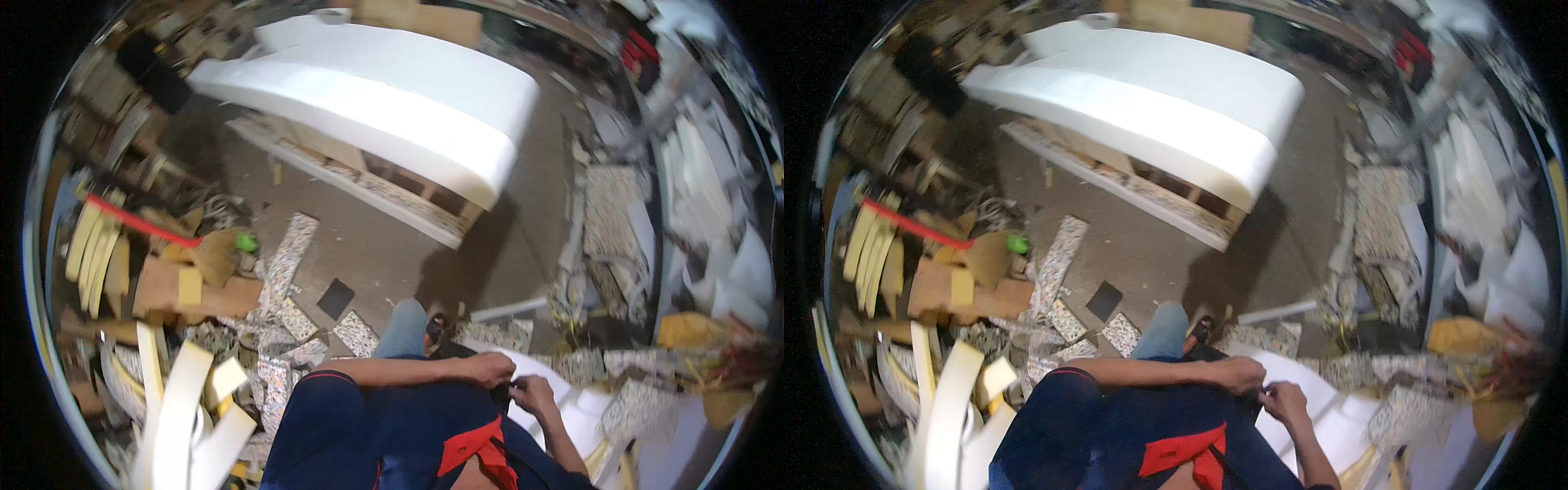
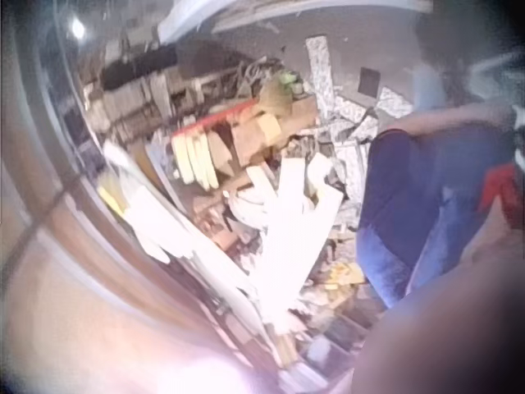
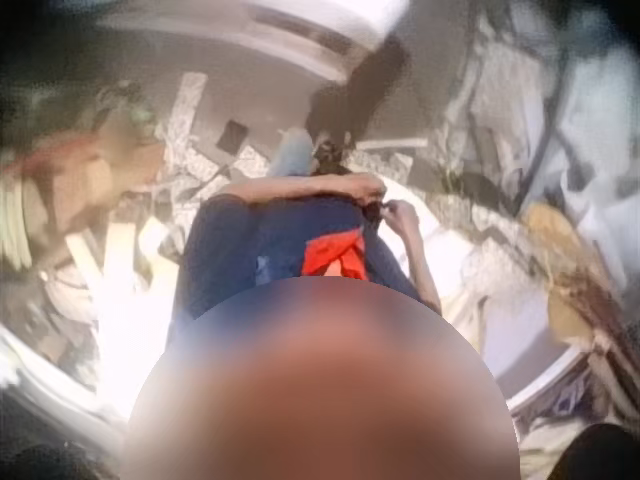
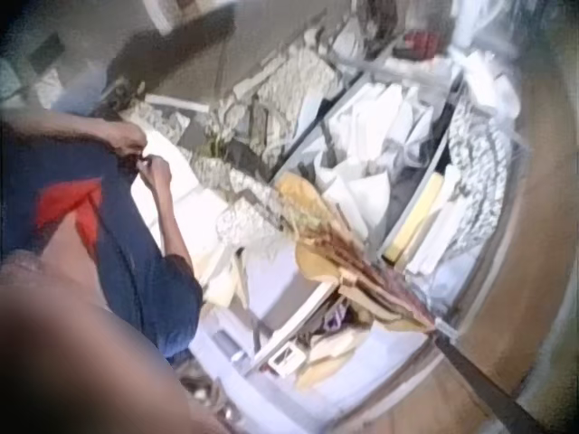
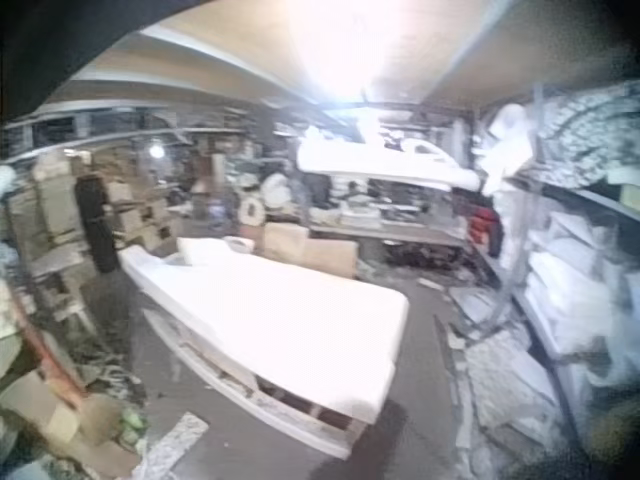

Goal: The person sprays adhesive onto a curved foam piece, then lays a white fabric sheet over it, smooths it down, and trims the excess with a knife. The person handles the foam, fabric, spray gun, and knife during the process.

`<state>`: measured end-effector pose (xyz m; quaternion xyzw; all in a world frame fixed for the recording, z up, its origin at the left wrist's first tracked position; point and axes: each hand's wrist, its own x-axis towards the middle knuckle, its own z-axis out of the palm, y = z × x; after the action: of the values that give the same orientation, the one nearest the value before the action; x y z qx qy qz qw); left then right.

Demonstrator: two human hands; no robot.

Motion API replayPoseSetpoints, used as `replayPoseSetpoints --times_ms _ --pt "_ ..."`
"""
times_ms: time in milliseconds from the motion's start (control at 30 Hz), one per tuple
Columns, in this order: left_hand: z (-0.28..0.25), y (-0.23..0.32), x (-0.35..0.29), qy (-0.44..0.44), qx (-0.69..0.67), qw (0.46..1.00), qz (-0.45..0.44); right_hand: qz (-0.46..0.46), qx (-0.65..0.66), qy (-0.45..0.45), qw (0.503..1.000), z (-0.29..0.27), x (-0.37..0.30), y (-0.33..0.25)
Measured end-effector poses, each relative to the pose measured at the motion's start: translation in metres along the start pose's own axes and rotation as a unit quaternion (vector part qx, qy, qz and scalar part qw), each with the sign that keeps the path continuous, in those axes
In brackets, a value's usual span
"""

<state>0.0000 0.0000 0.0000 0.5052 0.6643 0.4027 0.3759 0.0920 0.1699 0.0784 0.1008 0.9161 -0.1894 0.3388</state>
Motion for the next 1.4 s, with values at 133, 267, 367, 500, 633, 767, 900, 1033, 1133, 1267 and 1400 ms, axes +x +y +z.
replayPoseSetpoints --times_ms 133,267,367,500,633,767,900,1033,1133,1267,1400 --pt "-0.057 -0.016 0.04 -0.093 0.048 0.993 0.052 0.083 0.042 0.039 0.995 -0.024 0.018 -0.023" --pt "-0.071 -0.007 0.089 -0.165 -0.001 0.979 0.116 0.134 0.121 0.076 0.981 -0.055 0.012 -0.004" --pt "-0.112 -0.02 0.112 -0.2 -0.002 0.967 0.16 0.174 0.118 0.146 0.967 -0.063 0.033 -0.015" --pt "-0.151 -0.042 0.146 -0.168 -0.005 0.976 0.14 0.169 0.089 0.205 0.96 -0.087 0.07 -0.016" --pt "-0.202 -0.05 0.165 -0.271 -0.029 0.953 0.136 0.187 0.236 0.124 0.946 -0.121 0.09 -0.008" --pt "-0.232 -0.061 0.209 -0.27 -0.053 0.956 0.105 0.127 0.349 -0.003 0.928 -0.17 0.118 0.047" --pt "-0.246 -0.087 0.278 -0.267 -0.061 0.958 0.083 0.101 0.362 0.003 0.927 -0.2 0.17 0.117" --pt "-0.273 -0.087 0.367 -0.269 -0.081 0.959 0.025 0.119 0.441 0.098 0.884 -0.248 0.228 0.192" --pt "-0.282 -0.087 0.434 -0.266 -0.074 0.96 0.051 0.13 0.464 0.136 0.866 -0.302 0.252 0.232" --pt "-0.294 -0.078 0.499 -0.219 -0.011 0.971 0.09 0.17 0.376 0.12 0.903 -0.367 0.285 0.284" --pt "-0.33 -0.085 0.54 -0.225 -0.086 0.965 0.105 0.123 0.359 0.137 0.915 -0.404 0.346 0.331"
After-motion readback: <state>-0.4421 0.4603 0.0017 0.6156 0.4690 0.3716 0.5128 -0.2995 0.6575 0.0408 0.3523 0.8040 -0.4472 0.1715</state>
